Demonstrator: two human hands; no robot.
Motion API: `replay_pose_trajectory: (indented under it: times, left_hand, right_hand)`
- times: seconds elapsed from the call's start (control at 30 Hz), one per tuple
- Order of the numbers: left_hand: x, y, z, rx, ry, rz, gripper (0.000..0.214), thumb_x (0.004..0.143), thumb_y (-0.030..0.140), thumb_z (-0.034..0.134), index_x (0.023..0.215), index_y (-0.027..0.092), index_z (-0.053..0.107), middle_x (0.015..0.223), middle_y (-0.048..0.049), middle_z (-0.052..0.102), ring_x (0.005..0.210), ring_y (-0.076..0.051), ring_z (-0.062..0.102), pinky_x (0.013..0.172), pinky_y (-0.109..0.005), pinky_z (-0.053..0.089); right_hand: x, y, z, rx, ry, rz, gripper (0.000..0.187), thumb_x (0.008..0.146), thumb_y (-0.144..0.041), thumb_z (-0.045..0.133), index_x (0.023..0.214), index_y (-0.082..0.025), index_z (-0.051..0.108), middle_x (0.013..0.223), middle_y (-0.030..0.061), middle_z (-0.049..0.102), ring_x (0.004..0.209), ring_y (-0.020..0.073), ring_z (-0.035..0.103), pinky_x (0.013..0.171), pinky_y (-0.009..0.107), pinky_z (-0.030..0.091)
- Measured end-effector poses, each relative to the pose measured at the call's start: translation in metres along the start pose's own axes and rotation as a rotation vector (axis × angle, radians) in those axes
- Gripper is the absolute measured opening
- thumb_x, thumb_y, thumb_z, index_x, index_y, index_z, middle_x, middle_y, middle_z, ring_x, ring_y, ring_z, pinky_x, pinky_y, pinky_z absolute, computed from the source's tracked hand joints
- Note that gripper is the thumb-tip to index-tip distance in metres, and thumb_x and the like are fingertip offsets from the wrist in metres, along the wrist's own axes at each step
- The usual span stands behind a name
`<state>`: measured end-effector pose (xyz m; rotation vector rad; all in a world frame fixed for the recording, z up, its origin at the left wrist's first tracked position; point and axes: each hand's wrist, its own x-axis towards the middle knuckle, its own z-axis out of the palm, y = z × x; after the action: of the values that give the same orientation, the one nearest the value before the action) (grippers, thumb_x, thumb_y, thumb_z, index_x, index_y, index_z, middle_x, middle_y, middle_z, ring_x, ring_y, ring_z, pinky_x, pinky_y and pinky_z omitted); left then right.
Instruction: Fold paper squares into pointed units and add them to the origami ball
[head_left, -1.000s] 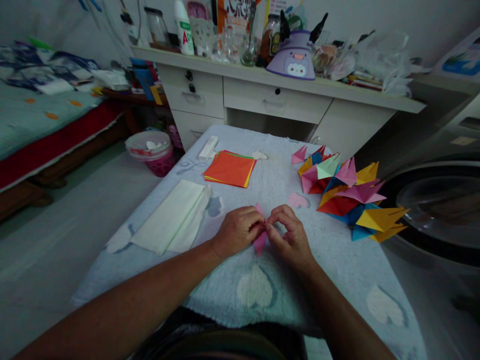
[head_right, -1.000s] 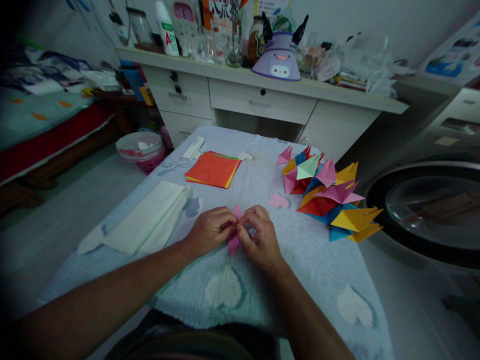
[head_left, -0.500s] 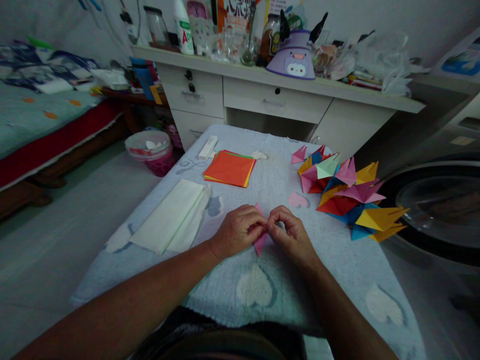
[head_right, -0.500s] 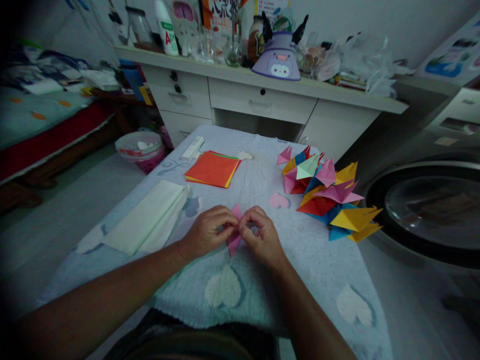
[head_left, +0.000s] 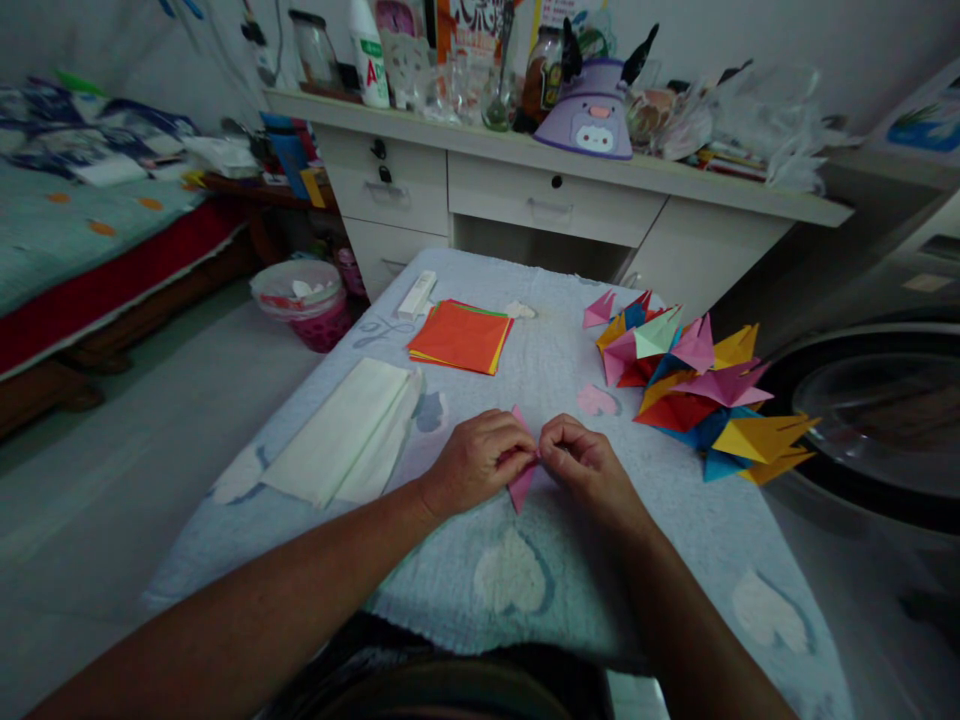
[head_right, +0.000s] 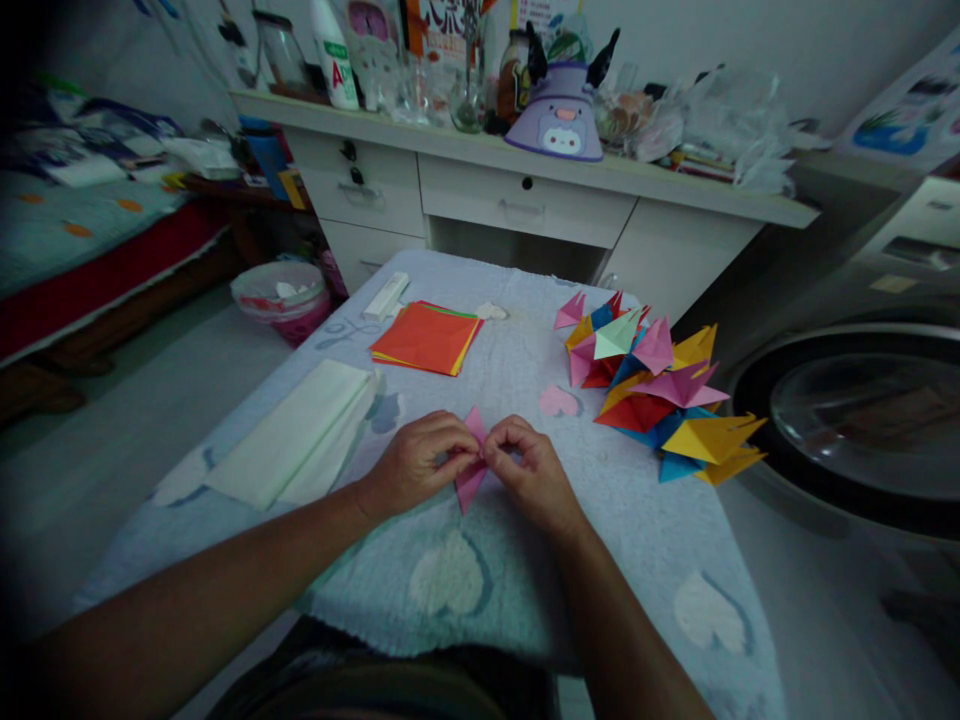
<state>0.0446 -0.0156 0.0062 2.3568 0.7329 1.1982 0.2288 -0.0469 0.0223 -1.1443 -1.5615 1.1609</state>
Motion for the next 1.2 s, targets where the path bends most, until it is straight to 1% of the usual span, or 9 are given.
replay_pose_trajectory:
  times: [0.3,0.47,0.7,0.97,1.2]
  left_hand:
    - [0.0001,0.0004,-0.0008,-0.019,0.026,-0.013,0.004,0.086,0.017,0.065,0.083,0.017,0.066,0.076,-0.0025,0.067,0.075,-0.015,0.061,0.07,-0.028,0.048]
    - [0.0007,0.001,-0.0017,-0.019,0.02,-0.014,0.004,0.086,0.015,0.065,0.083,0.016,0.067,0.077,-0.003,0.067,0.076,-0.015,0.061,0.071,-0.028,0.049]
    - [0.0017,0.002,-0.0019,-0.026,0.021,-0.015,0.003,0.086,0.016,0.065,0.084,0.016,0.067,0.078,-0.0033,0.068,0.076,-0.015,0.061,0.071,-0.028,0.049]
    - [0.0014,0.0007,-0.0014,-0.024,0.02,-0.003,0.004,0.087,0.016,0.064,0.084,0.016,0.067,0.078,-0.0036,0.067,0.076,-0.015,0.061,0.071,-0.028,0.049]
    - [0.0013,0.0009,-0.0013,-0.023,0.017,-0.009,0.006,0.088,0.016,0.062,0.083,0.016,0.066,0.077,-0.0035,0.067,0.077,-0.015,0.061,0.071,-0.028,0.049]
  right_hand:
    - [0.0004,0.0048,-0.0039,0.057,-0.046,0.05,0.021,0.084,-0.04,0.065,0.077,-0.02,0.061,0.078,-0.0001,0.053,0.074,0.0146,0.048,0.072,0.028,0.038]
    - [0.0009,0.0053,-0.0024,0.038,-0.035,0.054,0.021,0.084,-0.039,0.064,0.077,-0.02,0.06,0.077,-0.0004,0.053,0.073,0.0143,0.048,0.071,0.028,0.04]
    - [0.0017,0.0071,-0.0018,-0.006,-0.015,0.015,0.016,0.083,-0.034,0.064,0.076,-0.021,0.06,0.077,-0.0006,0.055,0.073,0.0145,0.051,0.071,0.028,0.041]
    - [0.001,0.0073,-0.0011,-0.029,0.007,-0.021,0.01,0.082,-0.027,0.063,0.075,-0.02,0.06,0.076,-0.001,0.053,0.072,0.0138,0.05,0.069,0.027,0.04]
    - [0.0011,0.006,-0.0021,-0.146,0.032,-0.126,0.007,0.081,-0.021,0.062,0.074,-0.021,0.063,0.08,0.0007,0.056,0.078,0.0153,0.054,0.075,0.03,0.042]
